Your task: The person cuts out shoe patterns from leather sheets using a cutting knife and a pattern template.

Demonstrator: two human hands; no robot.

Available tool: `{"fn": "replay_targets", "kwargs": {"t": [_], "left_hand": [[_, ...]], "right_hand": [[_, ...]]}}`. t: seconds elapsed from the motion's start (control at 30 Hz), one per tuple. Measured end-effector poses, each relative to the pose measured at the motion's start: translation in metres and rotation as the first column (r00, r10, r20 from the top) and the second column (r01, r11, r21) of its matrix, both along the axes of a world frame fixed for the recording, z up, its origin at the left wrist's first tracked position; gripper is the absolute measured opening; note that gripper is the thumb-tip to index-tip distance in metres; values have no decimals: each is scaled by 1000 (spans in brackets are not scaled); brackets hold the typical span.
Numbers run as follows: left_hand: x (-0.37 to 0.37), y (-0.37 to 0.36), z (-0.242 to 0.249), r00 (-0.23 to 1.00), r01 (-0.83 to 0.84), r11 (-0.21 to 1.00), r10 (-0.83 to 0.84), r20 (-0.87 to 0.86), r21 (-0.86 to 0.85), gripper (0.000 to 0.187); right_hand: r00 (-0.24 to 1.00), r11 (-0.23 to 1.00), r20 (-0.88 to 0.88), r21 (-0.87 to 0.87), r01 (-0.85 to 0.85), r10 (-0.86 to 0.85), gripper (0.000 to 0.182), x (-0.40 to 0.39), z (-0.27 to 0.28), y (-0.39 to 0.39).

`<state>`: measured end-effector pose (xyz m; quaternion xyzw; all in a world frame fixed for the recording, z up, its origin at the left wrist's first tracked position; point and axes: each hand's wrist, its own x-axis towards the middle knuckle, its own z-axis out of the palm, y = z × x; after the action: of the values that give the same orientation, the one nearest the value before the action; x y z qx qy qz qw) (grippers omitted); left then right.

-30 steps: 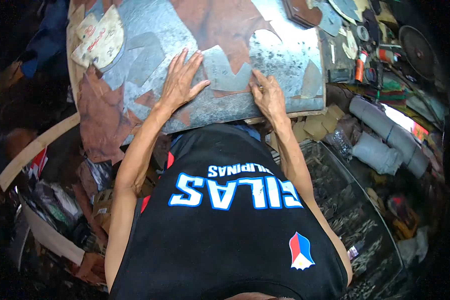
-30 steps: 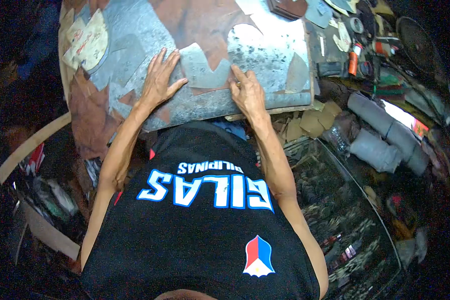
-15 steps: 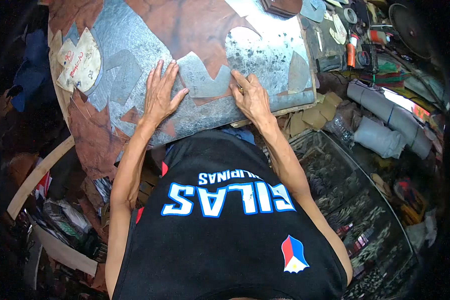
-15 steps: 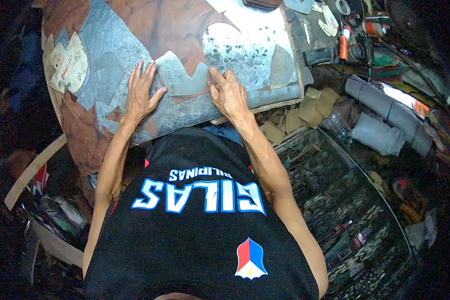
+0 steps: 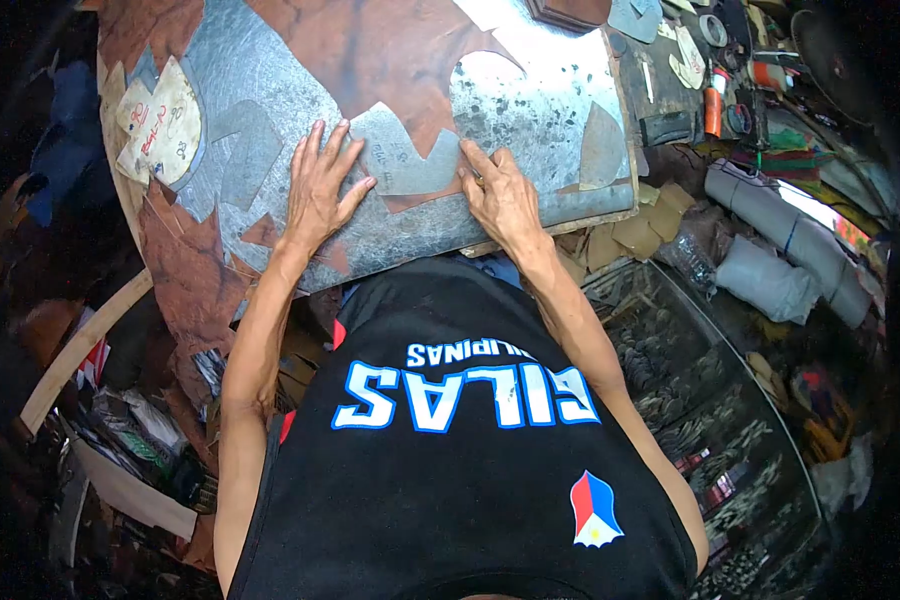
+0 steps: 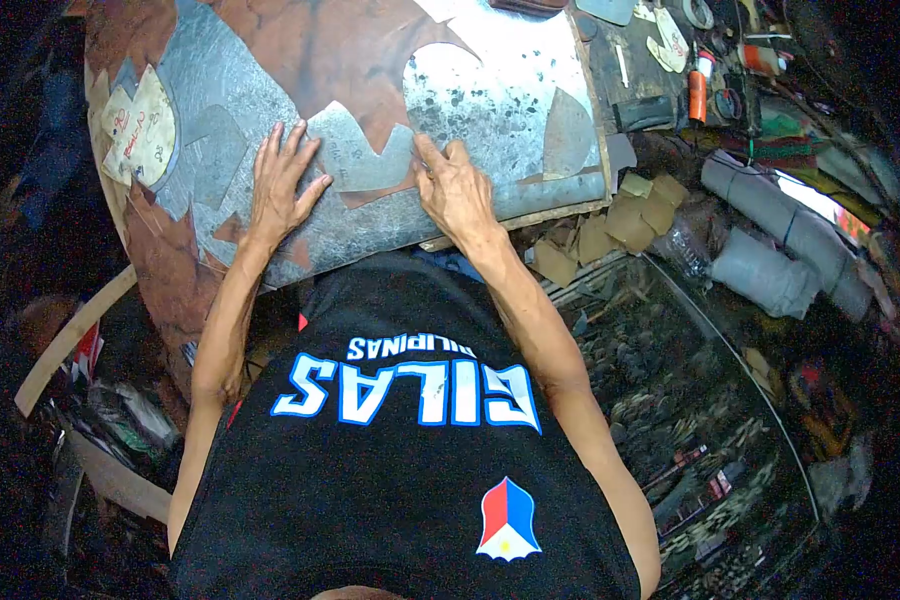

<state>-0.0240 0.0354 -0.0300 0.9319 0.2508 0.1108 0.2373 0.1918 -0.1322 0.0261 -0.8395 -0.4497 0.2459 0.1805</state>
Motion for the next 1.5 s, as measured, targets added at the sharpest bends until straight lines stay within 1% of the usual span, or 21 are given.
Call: {"fn": "replay_targets", "kwargs": {"t": [0.1,0.13,0.17,0.2,0.23,0.3,0.4,0.47,0.53,0.57,0.6,0.63,0.67,0.7,0.77,0.8,0.87,0.9,1.0,1.37,1.5], "left_hand": [[3,0,11,999,-6,1000,6,-52,3,49],[2,1,16,998,-19,1000,19,-66,14,49],[3,2,19,997,-2,1000,4,-82,30,48],[5,1,21,995,17,999,-14,-94,36,48],[8,0,26,996,12,998,-6,-93,66,44],[13,1,35,993,48,995,-38,-115,88,43],[21,1,38,992,106,987,-96,-85,123,33],[24,5,39,946,309,937,-284,-156,164,26],[29,11,35,942,330,929,-314,-115,169,17],[33,19,39,907,404,909,-384,-170,100,12],[39,27,44,864,469,883,-453,-220,25,8],[49,36,50,830,512,859,-492,-264,10,15],[60,44,57,826,458,879,-476,-304,-132,22],[72,52,63,817,389,881,-464,-341,-269,30],[98,72,60,710,461,797,-595,-376,-390,63],[106,79,44,750,391,805,-560,-352,-446,72],[114,74,67,799,165,767,-473,-373,-620,59],[110,75,64,806,159,767,-465,-367,-622,59],[124,78,50,804,191,754,-487,-341,-628,57],[159,84,13,748,362,692,-615,-248,-624,52],[171,85,-3,720,416,669,-656,-227,-616,50]], "right_hand": [[997,997,24,-48,-68,70,37,4,1,1],[994,992,31,71,-104,102,40,9,-10,-5],[956,993,-278,39,112,-97,40,9,6,-3],[789,951,-543,-67,303,-289,41,5,26,-6],[789,951,-540,-79,299,-293,41,-5,33,-16],[242,778,-862,-238,582,-445,36,-22,49,-36],[210,782,-894,-209,587,-396,35,-53,44,-66],[250,800,-881,-204,565,-401,39,-60,53,-65],[595,926,-714,-225,303,-369,41,-61,56,-58],[786,976,-578,-140,167,-217,38,-60,51,-53],[786,977,-580,-142,159,-213,38,-60,46,-42],[923,998,-384,70,-6,32,38,-61,42,-29],[961,949,-122,233,-214,247,37,-63,39,-16],[960,948,-124,231,-220,253,37,-66,36,-3],[970,929,-53,307,-209,236,31,-72,29,24],[968,927,-49,305,-219,245,31,-73,24,36],[965,939,38,224,-260,258,25,-75,13,58],[971,937,66,254,-241,231,22,-77,6,68],[972,960,109,167,-222,206,24,-77,-9,83],[948,958,231,136,-252,217,28,-80,-24,96],[949,972,244,66,-223,201,29,-85,-22,96]]}}
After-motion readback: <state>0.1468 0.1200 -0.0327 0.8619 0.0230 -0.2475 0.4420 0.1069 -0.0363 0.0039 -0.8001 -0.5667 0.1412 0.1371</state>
